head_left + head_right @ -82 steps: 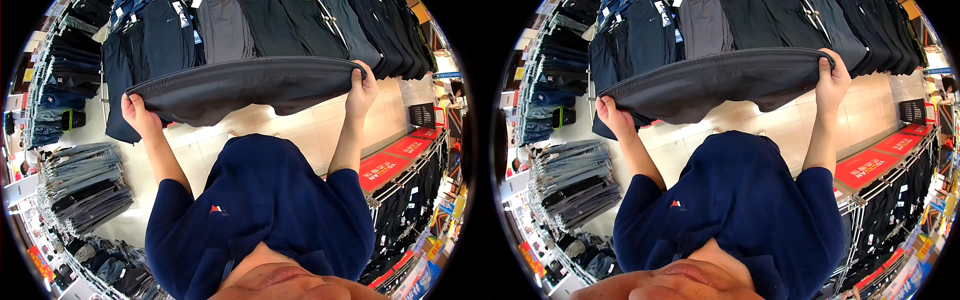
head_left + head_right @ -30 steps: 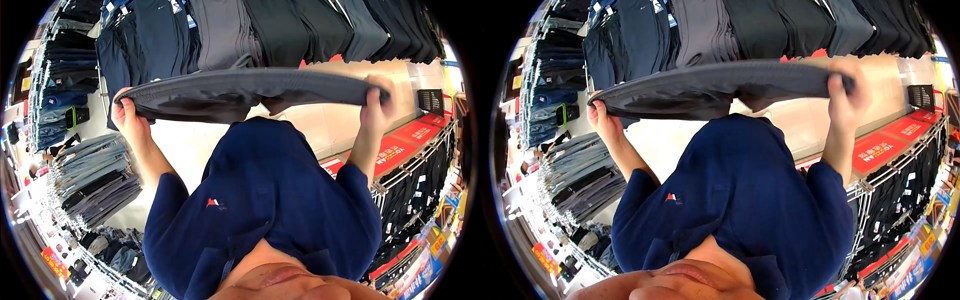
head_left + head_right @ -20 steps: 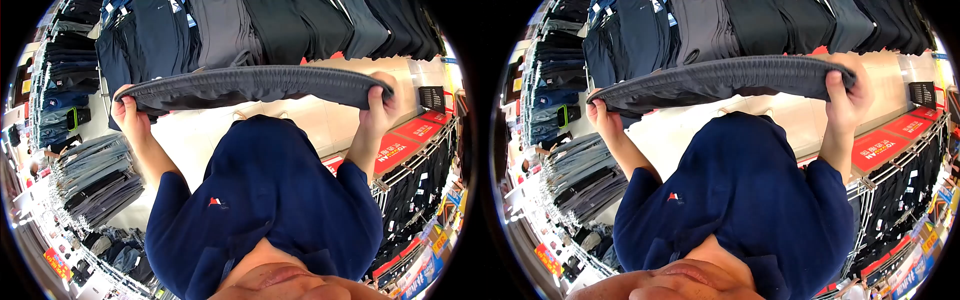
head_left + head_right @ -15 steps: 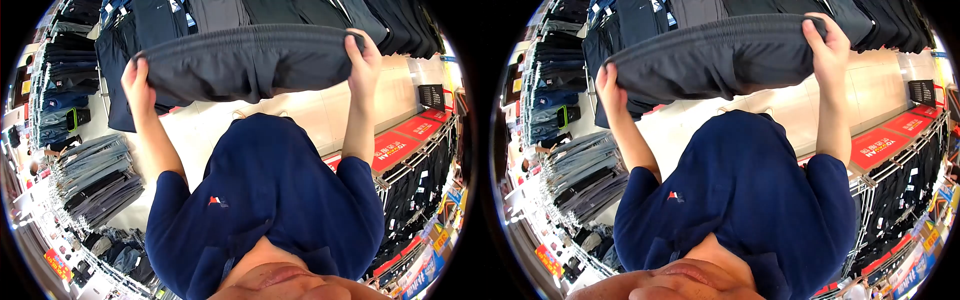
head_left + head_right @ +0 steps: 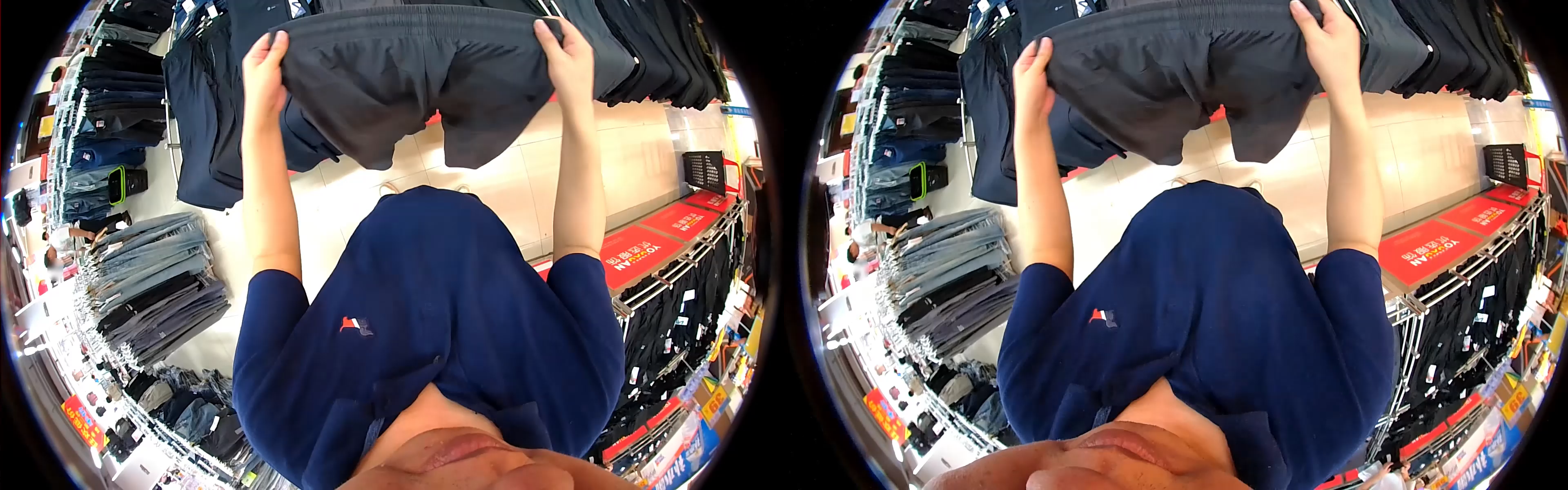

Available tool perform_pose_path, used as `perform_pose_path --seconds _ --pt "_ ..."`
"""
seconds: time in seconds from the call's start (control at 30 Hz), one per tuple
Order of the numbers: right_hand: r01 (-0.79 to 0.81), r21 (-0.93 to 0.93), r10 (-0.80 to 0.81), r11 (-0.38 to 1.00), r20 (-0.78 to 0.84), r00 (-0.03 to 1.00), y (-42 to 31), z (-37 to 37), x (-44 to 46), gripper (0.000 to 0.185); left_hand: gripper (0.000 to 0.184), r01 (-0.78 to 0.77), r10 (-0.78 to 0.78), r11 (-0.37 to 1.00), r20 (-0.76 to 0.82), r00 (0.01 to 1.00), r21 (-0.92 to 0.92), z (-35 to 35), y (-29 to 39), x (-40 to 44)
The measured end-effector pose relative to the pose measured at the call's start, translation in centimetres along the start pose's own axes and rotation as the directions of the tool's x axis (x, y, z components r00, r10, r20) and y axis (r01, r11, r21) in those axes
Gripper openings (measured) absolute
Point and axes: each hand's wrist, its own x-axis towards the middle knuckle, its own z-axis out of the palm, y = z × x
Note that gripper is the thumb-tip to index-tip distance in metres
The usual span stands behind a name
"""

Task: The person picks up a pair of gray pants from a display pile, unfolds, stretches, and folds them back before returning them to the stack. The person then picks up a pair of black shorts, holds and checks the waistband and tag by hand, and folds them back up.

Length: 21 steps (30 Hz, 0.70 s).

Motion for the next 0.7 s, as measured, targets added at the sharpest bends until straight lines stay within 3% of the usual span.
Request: perform_pose_path --seconds 0.03,0.07,0.1,0.17,0.37,0.43,0.5,0.57,0.63,0.7 --pt "-0.004 0.060 0.004 0.998 -0.001 1.000 0.4 0.7 0.5 0.025 0.021 0.010 -0.009 0.999 0.010 1.000 -0.049 0.9 -0.3 0.8" --pt "0.034 -0.061 -0.037 0.998 -0.050 0.998 0.4 0.7 0.6 0.023 0.021 -0.038 0.038 0.999 -0.007 0.999 -0.018 1.1 -0.4 0.8" --pt "0.037 -0.062 -0.041 0.997 -0.053 0.998 0.2 0.5 0.7 0.023 0.021 -0.042 0.042 0.999 -0.004 0.999 -0.019 1.6 0.2 0.4" --pt "-0.061 0.366 0.094 0.928 -0.074 0.993 -0.3 0.2 0.6 0.020 0.019 -0.092 0.092 0.992 0.000 0.996 -0.086 2.5 1.7 -0.2" --pt "-0.072 0.375 0.111 0.924 -0.085 0.990 0.5 0.7 1.0 0.016 0.016 -0.108 0.105 0.984 -0.030 0.994 -0.140 5.1 2.6 -0.7" --pt "-0.102 0.524 0.167 0.846 -0.078 0.983 -1.8 3.5 0.0 0.017 0.019 -0.076 0.073 0.993 -0.033 0.997 -0.093 7.7 1.8 -1.2" --pt "0.006 0.182 0.016 0.983 -0.115 0.993 -2.2 6.5 -0.9 0.025 0.022 -0.105 0.095 0.982 0.071 0.993 0.160 9.9 -0.9 -1.6" --pt "0.054 0.078 -0.055 0.995 0.016 0.998 -4.5 9.7 -2.9 0.024 0.024 -0.211 0.175 0.944 0.157 0.972 0.255 14.1 -1.3 -3.5" --pt "0.028 0.062 -0.029 0.998 0.008 1.000 -4.8 11.8 -4.4 0.025 0.022 -0.276 0.251 0.888 0.115 0.961 0.367 16.3 -1.0 -5.0" --pt "-0.024 0.135 0.016 0.991 0.057 0.998 -5.6 11.2 -4.9 0.025 0.021 -0.207 0.174 0.910 0.122 0.977 0.359 15.7 -1.0 -5.0"
